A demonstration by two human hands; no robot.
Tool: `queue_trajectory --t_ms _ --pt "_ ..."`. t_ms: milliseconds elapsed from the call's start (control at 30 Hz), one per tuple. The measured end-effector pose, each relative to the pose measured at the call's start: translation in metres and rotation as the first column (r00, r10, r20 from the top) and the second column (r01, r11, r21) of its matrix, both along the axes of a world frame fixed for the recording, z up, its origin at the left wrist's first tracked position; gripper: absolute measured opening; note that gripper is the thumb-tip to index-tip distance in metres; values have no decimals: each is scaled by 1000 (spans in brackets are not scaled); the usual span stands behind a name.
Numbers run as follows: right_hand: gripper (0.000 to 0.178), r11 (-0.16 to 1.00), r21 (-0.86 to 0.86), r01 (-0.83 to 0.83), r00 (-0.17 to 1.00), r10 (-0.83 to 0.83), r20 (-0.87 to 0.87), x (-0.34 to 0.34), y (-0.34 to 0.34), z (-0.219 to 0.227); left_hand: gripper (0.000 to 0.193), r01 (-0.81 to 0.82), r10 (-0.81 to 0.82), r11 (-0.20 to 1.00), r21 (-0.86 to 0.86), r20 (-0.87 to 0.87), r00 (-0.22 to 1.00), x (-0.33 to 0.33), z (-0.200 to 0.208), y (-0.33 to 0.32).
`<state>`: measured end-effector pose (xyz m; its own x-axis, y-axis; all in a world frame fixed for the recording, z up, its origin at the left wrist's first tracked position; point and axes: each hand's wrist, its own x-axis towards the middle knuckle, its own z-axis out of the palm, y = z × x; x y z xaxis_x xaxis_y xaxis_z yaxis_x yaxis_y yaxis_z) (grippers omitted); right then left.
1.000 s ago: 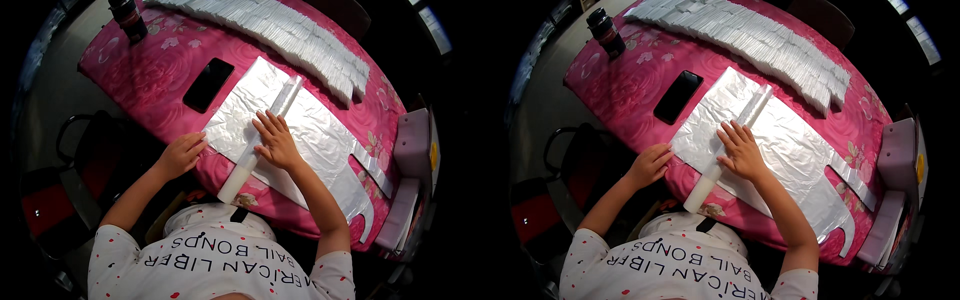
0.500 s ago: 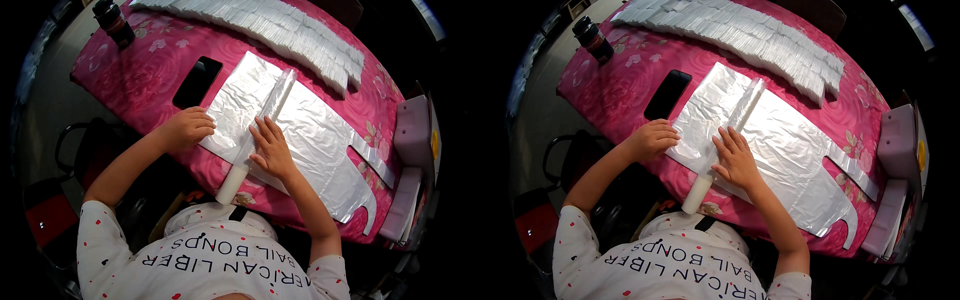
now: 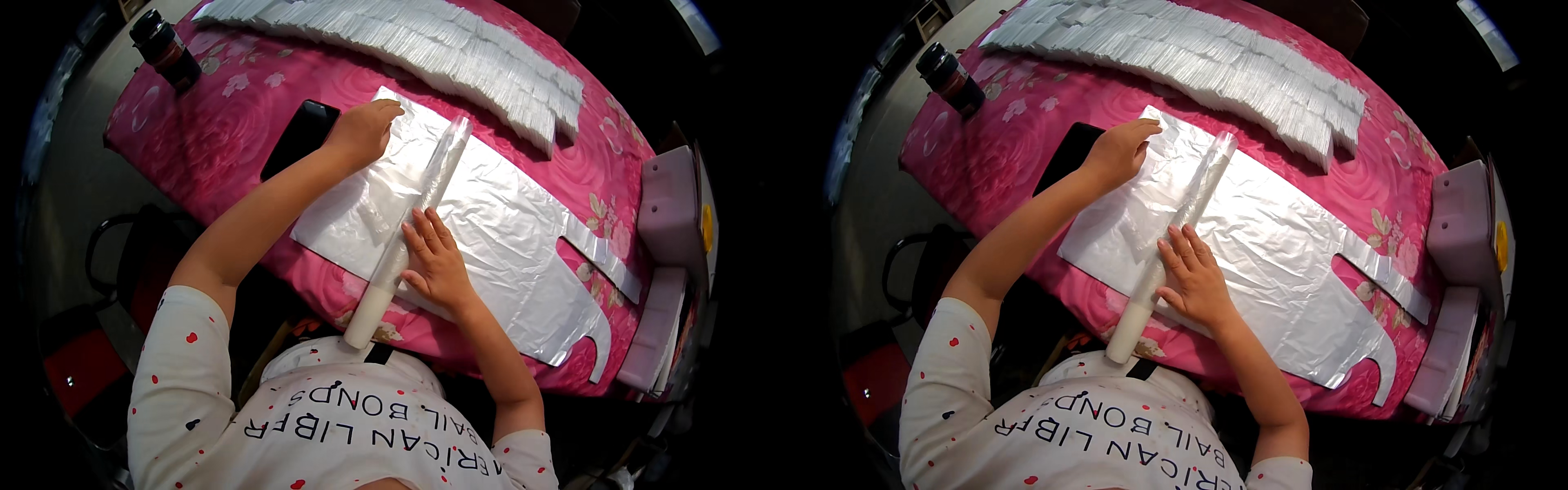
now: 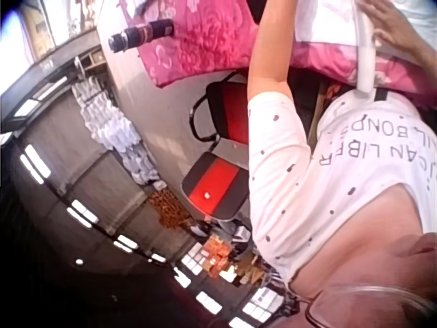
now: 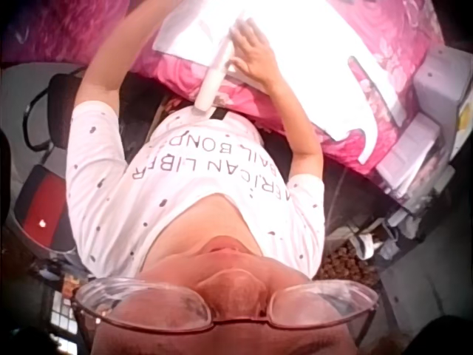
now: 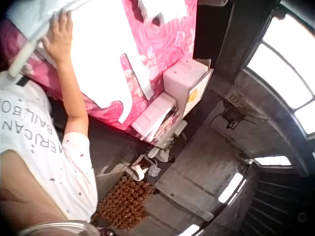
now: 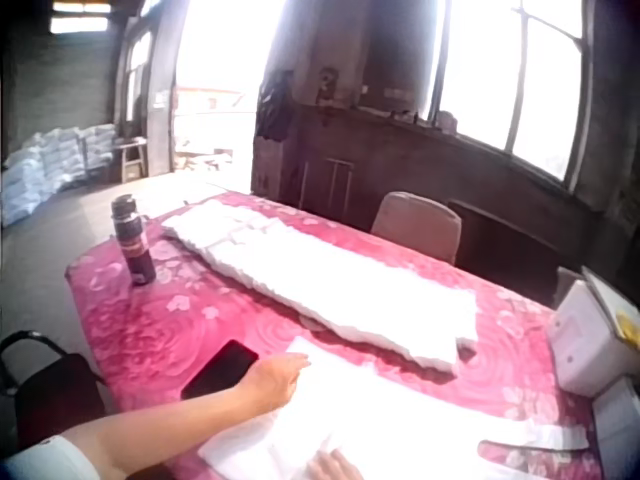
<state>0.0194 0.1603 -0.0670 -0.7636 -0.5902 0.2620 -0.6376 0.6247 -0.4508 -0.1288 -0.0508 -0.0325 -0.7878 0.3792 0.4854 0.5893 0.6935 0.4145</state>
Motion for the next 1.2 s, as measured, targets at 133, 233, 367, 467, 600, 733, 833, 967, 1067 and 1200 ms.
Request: queue_trajectory --t_ms 133,233,367,467,600,733,833,967,1067,1200 --pt "68 1000 7 16 1000 -16 5 0 3 -3 21 184 -175 976 120 -84 981 44 17 -14" --pt "68 1000 5 15 1000 -15 1 1 2 -4 38 339 -340 936 -93 5 940 84 0 -34" --pt "68 1000 0 8 1000 -8 0 2 3 -5 71 390 -306 836 -385 262 915 112 -34 -46" --pt "68 1000 8 16 1000 -16 -3 4 5 -6 80 379 -284 829 -411 275 919 115 -36 -53" --pt "69 1000 5 29 999 -29 -13 6 7 -5 84 453 -368 820 -350 284 885 115 -28 -58" --pt "71 999 23 25 999 -26 19 4 5 -4 85 521 -413 785 -335 343 844 130 -33 -65" --pt "71 998 63 11 1000 -12 6 -2 -8 2 80 521 -426 792 -317 324 845 132 -33 -68" --pt "71 989 139 -58 997 64 -36 -27 -58 12 67 374 -347 927 -37 296 890 140 -31 -77" --pt "66 990 80 -115 990 121 -74 -48 -113 14 58 125 -231 937 325 313 921 154 -23 -89" --pt "58 994 -14 -108 991 107 -80 -67 -170 13 57 -180 13 919 351 430 903 184 -7 -109"
